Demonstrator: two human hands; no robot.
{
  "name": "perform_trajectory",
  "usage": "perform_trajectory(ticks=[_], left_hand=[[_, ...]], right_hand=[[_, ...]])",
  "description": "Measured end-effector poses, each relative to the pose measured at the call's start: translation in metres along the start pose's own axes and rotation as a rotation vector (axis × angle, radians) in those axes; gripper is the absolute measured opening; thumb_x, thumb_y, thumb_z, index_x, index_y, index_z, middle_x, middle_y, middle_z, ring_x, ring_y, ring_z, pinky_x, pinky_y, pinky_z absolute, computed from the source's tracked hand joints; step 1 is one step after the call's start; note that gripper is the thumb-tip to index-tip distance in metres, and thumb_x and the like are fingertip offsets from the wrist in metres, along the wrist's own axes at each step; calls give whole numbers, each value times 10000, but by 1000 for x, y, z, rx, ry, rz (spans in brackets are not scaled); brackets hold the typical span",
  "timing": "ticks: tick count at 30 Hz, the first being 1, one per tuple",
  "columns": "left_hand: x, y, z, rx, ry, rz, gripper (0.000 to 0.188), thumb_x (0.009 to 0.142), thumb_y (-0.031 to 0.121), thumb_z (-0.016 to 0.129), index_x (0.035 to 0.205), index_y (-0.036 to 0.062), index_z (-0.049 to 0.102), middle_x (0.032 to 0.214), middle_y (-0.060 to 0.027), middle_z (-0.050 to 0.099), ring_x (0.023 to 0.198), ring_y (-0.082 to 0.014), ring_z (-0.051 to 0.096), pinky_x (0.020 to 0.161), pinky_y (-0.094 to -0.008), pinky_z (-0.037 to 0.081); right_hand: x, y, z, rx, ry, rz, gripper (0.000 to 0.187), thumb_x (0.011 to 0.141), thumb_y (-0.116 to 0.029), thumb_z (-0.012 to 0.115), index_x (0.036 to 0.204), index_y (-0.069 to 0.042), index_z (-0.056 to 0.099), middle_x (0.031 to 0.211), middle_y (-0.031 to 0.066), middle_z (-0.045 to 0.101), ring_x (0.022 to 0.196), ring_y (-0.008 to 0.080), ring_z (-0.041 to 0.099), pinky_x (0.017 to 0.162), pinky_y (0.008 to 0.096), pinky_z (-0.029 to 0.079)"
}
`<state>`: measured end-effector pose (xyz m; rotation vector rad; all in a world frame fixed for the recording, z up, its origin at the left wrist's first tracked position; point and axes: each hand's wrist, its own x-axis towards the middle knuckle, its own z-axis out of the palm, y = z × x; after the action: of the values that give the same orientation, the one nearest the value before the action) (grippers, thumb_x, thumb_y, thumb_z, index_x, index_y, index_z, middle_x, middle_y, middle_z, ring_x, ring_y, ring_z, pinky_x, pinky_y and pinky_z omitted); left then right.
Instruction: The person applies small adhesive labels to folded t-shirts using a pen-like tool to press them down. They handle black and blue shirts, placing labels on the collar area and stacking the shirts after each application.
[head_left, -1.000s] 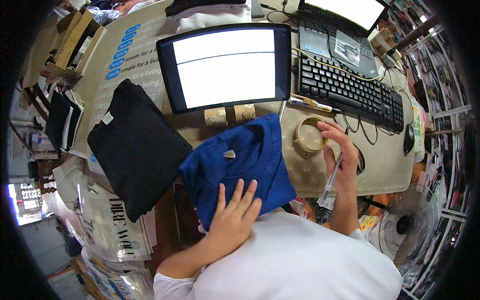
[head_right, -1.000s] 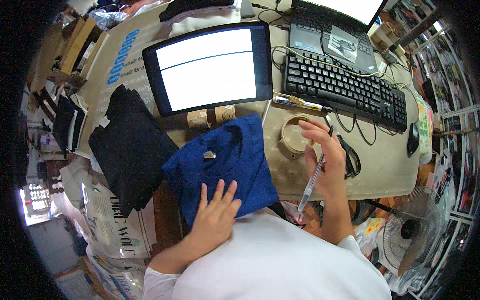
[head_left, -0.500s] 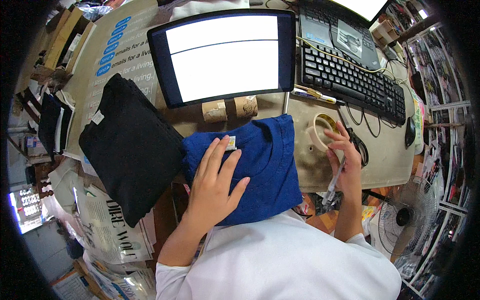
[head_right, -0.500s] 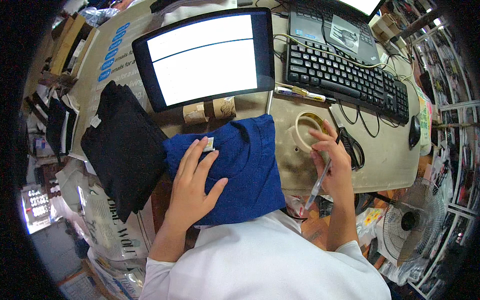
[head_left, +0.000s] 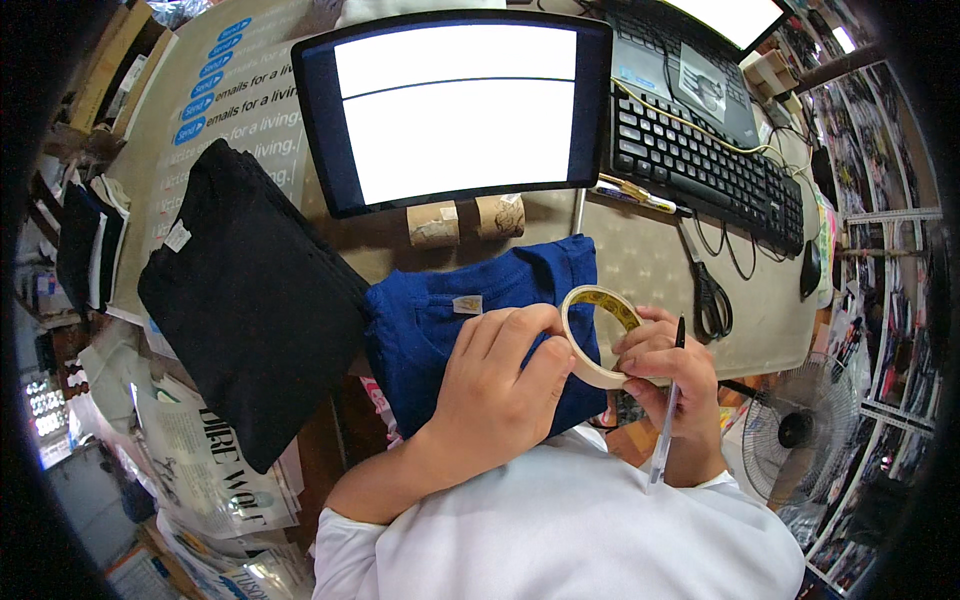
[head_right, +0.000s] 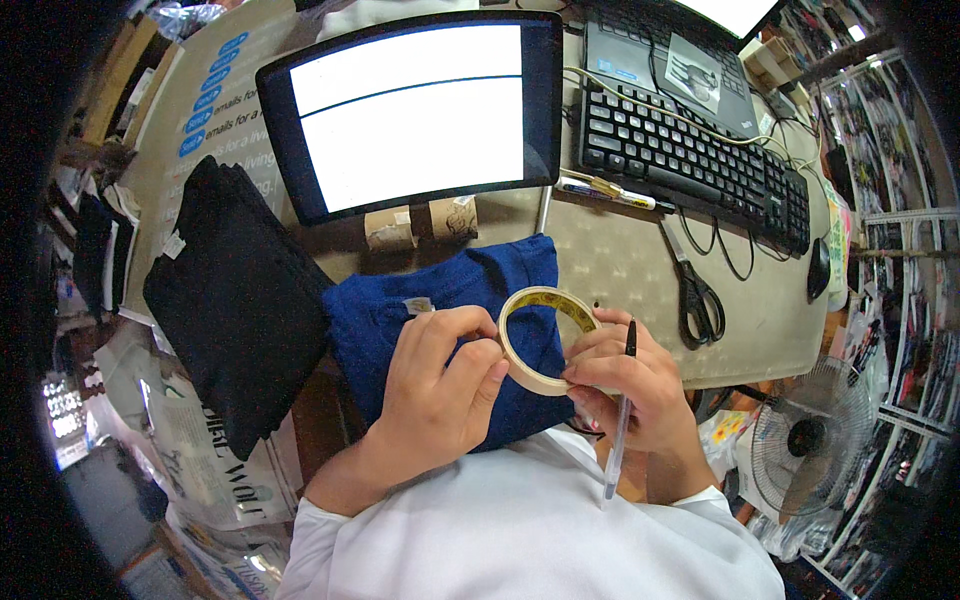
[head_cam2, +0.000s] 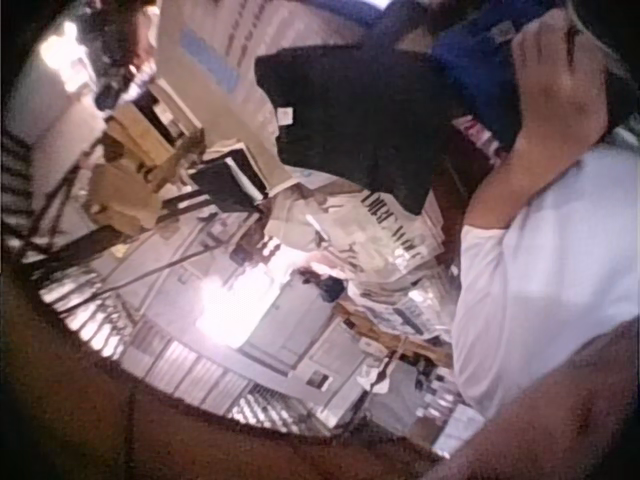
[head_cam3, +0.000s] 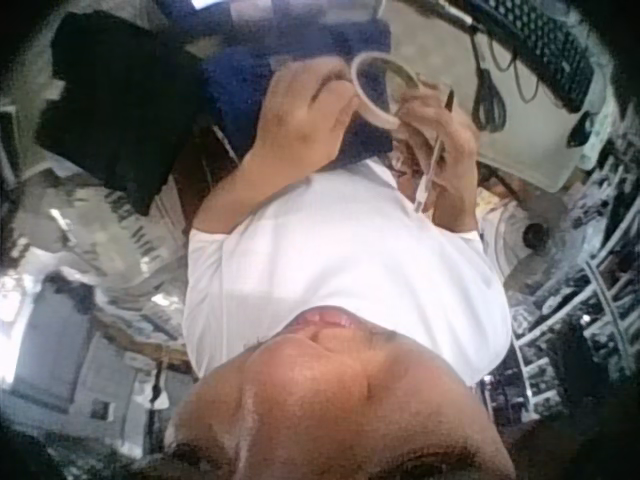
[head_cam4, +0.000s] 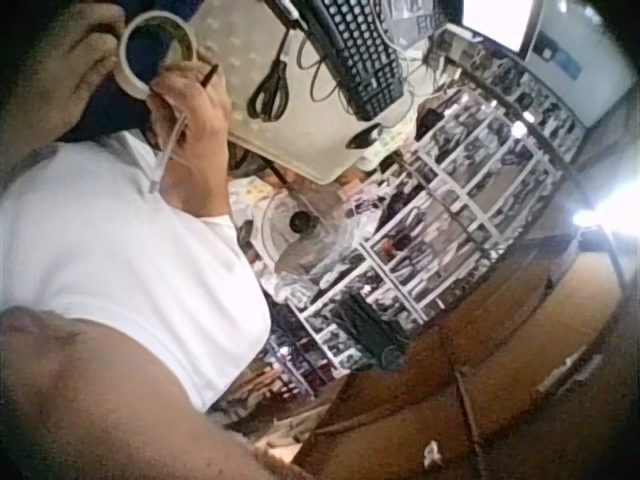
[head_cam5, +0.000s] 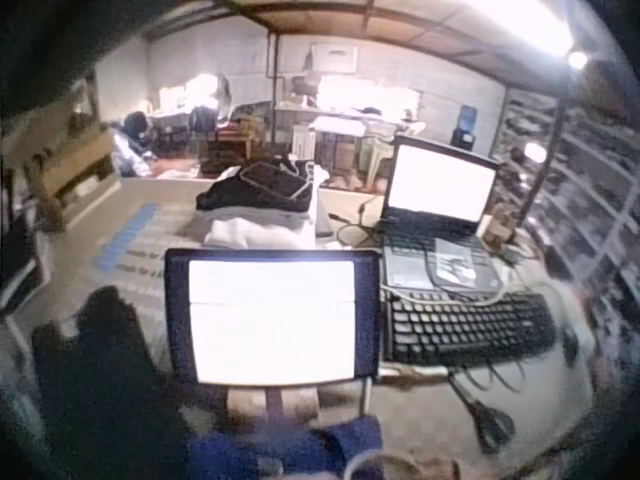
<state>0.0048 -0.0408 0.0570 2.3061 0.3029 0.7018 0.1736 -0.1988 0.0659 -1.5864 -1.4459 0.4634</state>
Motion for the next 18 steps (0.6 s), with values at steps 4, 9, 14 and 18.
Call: perform_trajectory(ticks=[4, 9, 14, 18], left_hand=[[0, 9, -4, -157, -21, -4, 115, 839, 24, 685, 886, 29, 580, 1086, -143, 610, 837, -281, 620, 727, -380, 502], [6, 13, 1, -446, -192, -168, 77, 882, 14, 664, 885, 6, 587, 1173, -220, 639, 851, -303, 692, 725, -353, 570], [15, 8, 0, -533, -137, -144, 69, 902, 27, 651, 888, -10, 594, 1173, -227, 649, 938, -301, 700, 775, -354, 567], [18, 6, 1, -525, -166, -140, 52, 910, 16, 630, 894, -21, 597, 1167, -216, 645, 970, -279, 700, 790, -335, 576]], right_hand=[[-8, 2, -5, 5, 8, 82, 216, 773, -46, 777, 941, -72, 645, 846, 81, 690, 866, 277, 683, 925, 487, 475], [-16, 15, -11, 84, 109, 118, 207, 791, -66, 769, 948, -35, 637, 856, 99, 676, 808, 262, 663, 876, 442, 495], [-45, 47, -50, -333, 451, 615, 158, 842, -28, 703, 964, -2, 605, 925, 146, 656, 811, 304, 636, 782, 396, 497], [-70, 57, -66, -751, 251, 699, 190, 792, 38, 677, 950, -15, 585, 860, 153, 603, 840, 339, 612, 746, 403, 477]])
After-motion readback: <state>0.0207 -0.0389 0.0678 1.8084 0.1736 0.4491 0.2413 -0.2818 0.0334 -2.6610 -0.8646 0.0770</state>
